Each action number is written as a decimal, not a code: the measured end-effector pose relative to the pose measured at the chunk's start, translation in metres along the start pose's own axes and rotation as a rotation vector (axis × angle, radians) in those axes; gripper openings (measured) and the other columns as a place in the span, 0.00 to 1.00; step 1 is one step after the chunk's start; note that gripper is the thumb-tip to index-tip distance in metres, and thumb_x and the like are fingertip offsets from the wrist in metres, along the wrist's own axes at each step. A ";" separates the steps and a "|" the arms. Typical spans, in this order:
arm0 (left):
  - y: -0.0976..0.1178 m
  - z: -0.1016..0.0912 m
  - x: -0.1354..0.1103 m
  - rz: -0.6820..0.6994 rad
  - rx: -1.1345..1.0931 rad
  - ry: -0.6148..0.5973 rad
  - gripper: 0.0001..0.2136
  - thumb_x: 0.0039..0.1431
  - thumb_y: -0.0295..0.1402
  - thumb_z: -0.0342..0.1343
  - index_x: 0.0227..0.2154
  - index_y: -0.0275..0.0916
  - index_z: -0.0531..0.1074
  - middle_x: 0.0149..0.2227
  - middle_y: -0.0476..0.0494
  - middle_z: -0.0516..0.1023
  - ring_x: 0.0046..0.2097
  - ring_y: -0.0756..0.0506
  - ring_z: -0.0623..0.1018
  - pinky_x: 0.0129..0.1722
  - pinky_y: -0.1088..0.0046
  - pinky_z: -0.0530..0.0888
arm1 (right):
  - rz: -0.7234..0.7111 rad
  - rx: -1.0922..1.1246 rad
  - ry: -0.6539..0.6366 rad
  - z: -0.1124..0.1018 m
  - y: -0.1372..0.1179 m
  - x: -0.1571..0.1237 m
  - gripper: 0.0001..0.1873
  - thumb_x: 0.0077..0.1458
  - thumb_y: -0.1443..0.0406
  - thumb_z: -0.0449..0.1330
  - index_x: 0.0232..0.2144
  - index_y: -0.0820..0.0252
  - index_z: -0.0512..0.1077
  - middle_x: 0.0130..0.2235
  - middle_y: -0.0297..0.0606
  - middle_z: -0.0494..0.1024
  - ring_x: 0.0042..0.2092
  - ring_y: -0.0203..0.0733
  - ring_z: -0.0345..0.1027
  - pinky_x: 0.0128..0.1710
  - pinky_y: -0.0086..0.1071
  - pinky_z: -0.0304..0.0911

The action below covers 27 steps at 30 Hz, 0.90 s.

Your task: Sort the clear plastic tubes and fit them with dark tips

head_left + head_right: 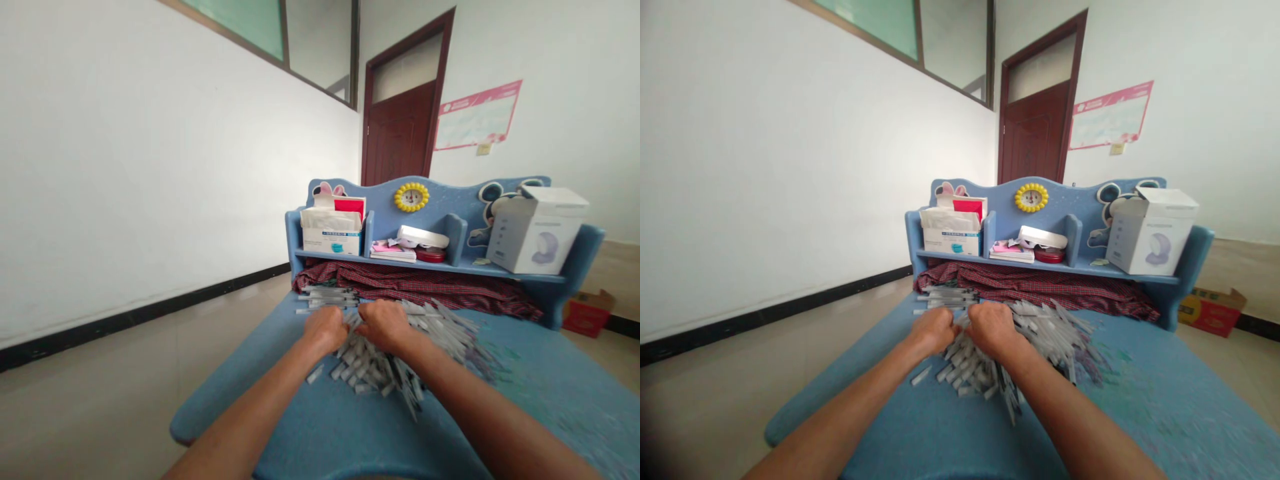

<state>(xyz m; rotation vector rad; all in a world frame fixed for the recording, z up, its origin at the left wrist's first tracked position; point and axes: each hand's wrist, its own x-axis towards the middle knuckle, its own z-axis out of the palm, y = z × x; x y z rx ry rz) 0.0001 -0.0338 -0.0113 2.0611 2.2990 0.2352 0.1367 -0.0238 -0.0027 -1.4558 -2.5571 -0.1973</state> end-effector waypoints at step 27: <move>-0.042 0.017 0.053 0.230 0.254 0.058 0.13 0.50 0.18 0.47 0.33 0.31 0.75 0.40 0.29 0.76 0.47 0.36 0.73 0.42 0.64 0.69 | -0.057 0.480 0.160 -0.005 0.065 -0.050 0.17 0.57 0.59 0.48 0.21 0.59 0.68 0.21 0.33 0.69 0.25 0.36 0.64 0.26 0.28 0.52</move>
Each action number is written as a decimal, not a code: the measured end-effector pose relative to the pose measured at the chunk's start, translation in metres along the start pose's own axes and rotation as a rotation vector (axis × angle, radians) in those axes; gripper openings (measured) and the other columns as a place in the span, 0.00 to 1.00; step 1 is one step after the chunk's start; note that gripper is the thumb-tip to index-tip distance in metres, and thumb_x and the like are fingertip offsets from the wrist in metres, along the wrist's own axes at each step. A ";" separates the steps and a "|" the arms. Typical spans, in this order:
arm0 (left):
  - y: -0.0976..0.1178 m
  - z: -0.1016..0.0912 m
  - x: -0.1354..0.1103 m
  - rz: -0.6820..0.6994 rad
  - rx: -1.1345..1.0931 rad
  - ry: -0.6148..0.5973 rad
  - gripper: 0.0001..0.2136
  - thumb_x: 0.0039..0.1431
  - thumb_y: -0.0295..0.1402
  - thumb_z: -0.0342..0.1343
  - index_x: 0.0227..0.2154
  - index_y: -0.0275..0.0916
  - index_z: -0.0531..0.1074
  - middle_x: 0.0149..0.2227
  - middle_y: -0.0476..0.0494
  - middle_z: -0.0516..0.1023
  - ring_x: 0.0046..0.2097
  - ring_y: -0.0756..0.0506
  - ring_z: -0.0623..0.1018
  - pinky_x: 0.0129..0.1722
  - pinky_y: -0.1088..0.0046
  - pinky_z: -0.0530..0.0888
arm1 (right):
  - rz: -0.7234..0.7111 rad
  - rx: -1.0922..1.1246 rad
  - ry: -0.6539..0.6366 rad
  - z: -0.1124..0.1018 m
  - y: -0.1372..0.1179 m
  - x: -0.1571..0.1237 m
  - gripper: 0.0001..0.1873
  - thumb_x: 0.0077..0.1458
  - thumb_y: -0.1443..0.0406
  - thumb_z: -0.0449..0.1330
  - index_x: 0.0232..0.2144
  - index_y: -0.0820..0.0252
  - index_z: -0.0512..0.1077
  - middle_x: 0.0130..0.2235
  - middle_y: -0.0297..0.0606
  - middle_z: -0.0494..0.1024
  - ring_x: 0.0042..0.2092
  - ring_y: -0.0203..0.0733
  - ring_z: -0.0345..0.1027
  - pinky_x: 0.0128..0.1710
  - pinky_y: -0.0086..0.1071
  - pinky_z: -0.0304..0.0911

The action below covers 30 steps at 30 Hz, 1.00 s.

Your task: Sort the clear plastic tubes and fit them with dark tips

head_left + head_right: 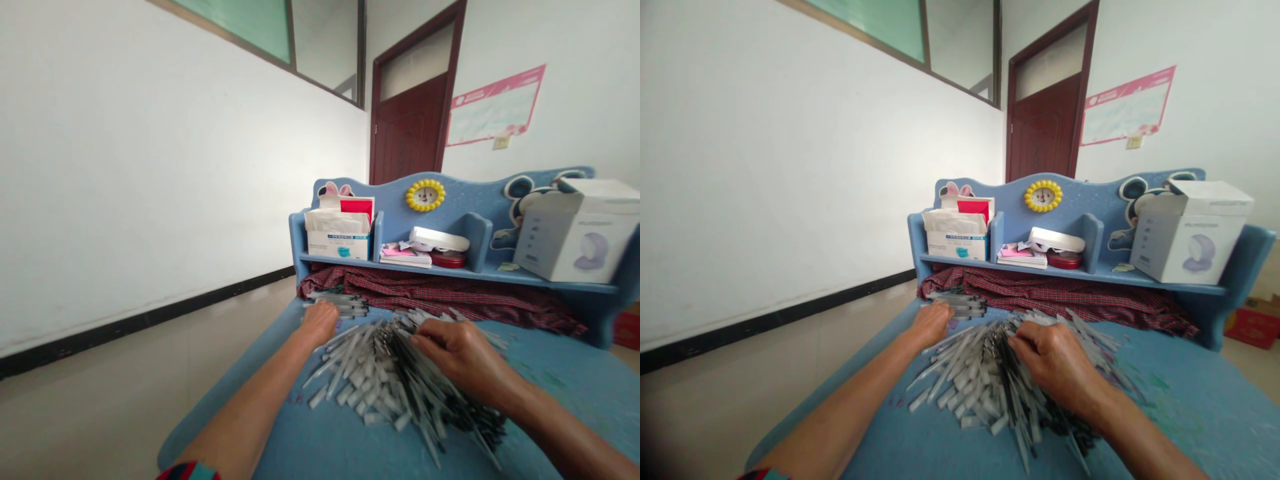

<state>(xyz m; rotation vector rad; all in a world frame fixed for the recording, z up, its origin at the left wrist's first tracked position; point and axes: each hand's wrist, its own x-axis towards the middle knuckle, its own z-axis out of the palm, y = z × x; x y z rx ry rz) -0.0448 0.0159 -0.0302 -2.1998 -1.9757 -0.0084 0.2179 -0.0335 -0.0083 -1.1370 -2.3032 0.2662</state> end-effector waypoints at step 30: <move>0.045 -0.023 -0.047 0.596 -0.433 0.521 0.07 0.62 0.29 0.45 0.35 0.35 0.68 0.29 0.45 0.72 0.33 0.48 0.70 0.33 0.73 0.66 | 0.227 0.569 -0.079 0.012 0.004 0.021 0.16 0.54 0.57 0.50 0.19 0.59 0.60 0.15 0.29 0.66 0.16 0.30 0.56 0.17 0.24 0.50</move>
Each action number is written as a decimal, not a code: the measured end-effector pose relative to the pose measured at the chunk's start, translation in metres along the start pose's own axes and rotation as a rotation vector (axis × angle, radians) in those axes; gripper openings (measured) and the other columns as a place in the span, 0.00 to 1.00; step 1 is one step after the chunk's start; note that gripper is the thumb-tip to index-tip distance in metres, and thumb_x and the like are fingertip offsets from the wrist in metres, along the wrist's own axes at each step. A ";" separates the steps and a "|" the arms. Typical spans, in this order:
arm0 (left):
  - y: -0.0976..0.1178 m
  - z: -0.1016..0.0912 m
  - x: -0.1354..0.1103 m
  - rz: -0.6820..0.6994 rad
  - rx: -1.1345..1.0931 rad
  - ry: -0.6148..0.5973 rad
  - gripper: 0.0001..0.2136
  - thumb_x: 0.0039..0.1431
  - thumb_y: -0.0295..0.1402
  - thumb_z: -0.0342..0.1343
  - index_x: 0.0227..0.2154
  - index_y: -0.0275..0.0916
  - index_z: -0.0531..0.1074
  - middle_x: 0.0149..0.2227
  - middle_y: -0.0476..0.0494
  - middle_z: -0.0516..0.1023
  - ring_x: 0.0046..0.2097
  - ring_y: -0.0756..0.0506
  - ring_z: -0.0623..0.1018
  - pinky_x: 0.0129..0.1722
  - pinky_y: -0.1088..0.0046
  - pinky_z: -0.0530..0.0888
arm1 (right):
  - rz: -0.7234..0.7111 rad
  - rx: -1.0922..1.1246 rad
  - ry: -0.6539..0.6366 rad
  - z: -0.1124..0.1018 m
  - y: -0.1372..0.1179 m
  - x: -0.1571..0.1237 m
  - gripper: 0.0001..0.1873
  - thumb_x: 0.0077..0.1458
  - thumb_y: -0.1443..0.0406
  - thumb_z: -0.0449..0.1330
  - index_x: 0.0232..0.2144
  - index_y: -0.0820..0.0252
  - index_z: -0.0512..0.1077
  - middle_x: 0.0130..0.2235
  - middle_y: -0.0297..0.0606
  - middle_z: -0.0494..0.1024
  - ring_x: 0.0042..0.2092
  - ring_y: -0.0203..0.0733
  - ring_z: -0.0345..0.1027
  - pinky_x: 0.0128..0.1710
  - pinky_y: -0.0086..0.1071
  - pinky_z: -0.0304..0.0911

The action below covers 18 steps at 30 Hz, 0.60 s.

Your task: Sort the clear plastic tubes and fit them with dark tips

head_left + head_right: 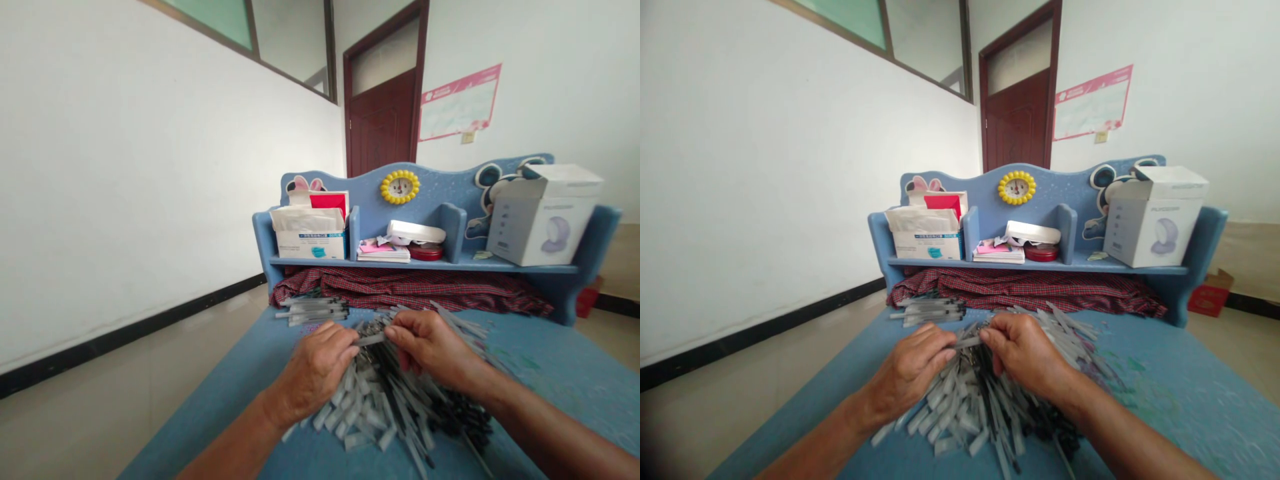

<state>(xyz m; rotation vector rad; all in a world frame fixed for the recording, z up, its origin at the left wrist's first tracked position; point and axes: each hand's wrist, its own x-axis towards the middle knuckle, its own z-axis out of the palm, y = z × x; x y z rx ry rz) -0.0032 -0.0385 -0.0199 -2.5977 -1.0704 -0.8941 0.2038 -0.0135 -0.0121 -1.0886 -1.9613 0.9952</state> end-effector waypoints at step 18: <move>0.001 0.000 0.000 -0.047 -0.114 -0.034 0.10 0.62 0.30 0.43 0.34 0.36 0.70 0.28 0.45 0.73 0.33 0.49 0.72 0.33 0.75 0.68 | -0.056 -0.087 -0.043 -0.010 0.001 -0.002 0.17 0.56 0.58 0.49 0.19 0.59 0.61 0.16 0.30 0.67 0.17 0.30 0.58 0.18 0.23 0.52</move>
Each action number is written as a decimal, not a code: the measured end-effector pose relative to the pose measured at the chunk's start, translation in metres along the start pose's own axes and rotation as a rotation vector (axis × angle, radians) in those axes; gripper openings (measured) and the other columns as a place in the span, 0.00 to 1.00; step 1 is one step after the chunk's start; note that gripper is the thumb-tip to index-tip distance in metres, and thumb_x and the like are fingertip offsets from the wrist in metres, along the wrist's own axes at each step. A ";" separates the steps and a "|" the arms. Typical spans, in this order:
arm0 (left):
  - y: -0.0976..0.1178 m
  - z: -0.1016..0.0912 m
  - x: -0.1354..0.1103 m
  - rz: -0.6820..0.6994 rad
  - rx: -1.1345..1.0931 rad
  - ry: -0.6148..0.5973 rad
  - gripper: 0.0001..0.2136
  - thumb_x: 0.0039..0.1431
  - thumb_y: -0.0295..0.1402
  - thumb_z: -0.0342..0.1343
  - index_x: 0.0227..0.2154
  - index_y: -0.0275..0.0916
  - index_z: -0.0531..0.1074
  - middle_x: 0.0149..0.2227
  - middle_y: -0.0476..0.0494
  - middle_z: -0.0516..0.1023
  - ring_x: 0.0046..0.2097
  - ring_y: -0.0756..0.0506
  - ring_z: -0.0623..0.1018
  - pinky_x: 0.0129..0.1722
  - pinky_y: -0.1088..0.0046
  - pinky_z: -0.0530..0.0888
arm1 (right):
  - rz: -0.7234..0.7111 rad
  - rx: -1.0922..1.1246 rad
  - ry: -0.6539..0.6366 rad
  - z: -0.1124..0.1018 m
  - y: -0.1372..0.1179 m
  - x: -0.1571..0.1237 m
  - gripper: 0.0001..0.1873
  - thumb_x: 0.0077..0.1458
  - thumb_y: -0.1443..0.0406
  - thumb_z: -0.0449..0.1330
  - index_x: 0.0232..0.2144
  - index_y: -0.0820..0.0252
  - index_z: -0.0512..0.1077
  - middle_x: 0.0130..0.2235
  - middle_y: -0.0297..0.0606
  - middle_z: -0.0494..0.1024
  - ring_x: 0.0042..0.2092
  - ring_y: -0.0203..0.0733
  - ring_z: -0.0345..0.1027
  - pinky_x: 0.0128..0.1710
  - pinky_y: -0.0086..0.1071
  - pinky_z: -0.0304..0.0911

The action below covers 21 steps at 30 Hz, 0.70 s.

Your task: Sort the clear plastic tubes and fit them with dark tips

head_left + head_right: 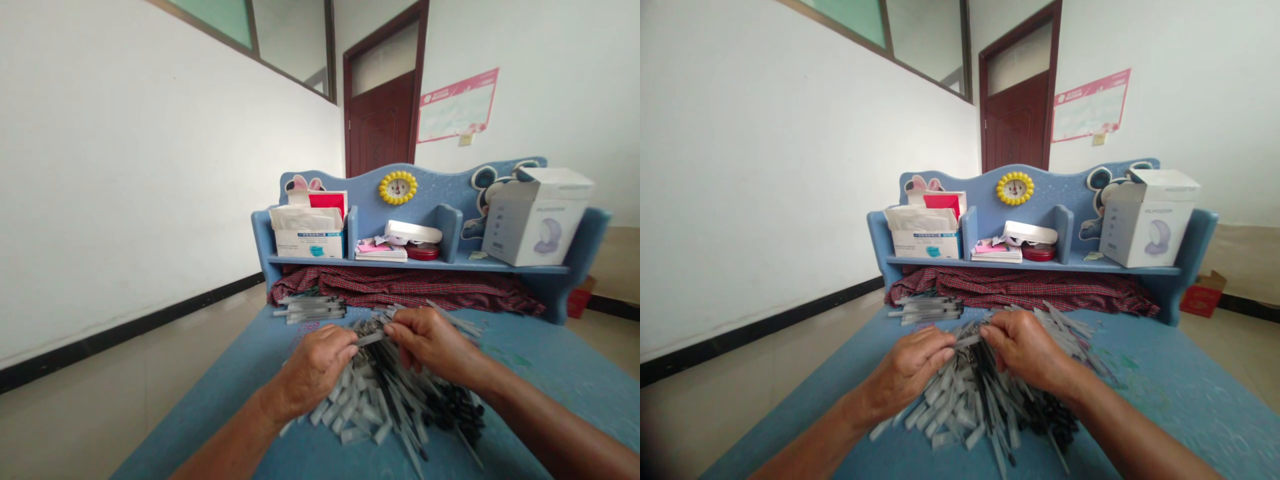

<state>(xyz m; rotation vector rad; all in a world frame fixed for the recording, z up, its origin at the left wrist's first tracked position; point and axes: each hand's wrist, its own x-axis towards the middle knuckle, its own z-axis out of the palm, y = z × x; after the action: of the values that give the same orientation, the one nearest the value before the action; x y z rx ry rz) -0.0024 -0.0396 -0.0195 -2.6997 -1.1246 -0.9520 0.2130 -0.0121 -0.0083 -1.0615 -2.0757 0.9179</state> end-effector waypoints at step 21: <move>-0.002 0.003 -0.001 -0.009 -0.013 -0.010 0.10 0.62 0.30 0.44 0.34 0.35 0.70 0.29 0.45 0.74 0.33 0.49 0.72 0.34 0.75 0.68 | 0.007 0.050 -0.012 0.002 0.001 0.002 0.13 0.54 0.57 0.52 0.24 0.61 0.64 0.19 0.31 0.70 0.18 0.31 0.61 0.17 0.24 0.53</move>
<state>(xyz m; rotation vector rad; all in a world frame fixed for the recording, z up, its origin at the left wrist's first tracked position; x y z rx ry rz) -0.0029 -0.0375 -0.0224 -2.7146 -1.1372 -0.9514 0.2105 -0.0109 -0.0097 -1.0395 -2.0493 0.9768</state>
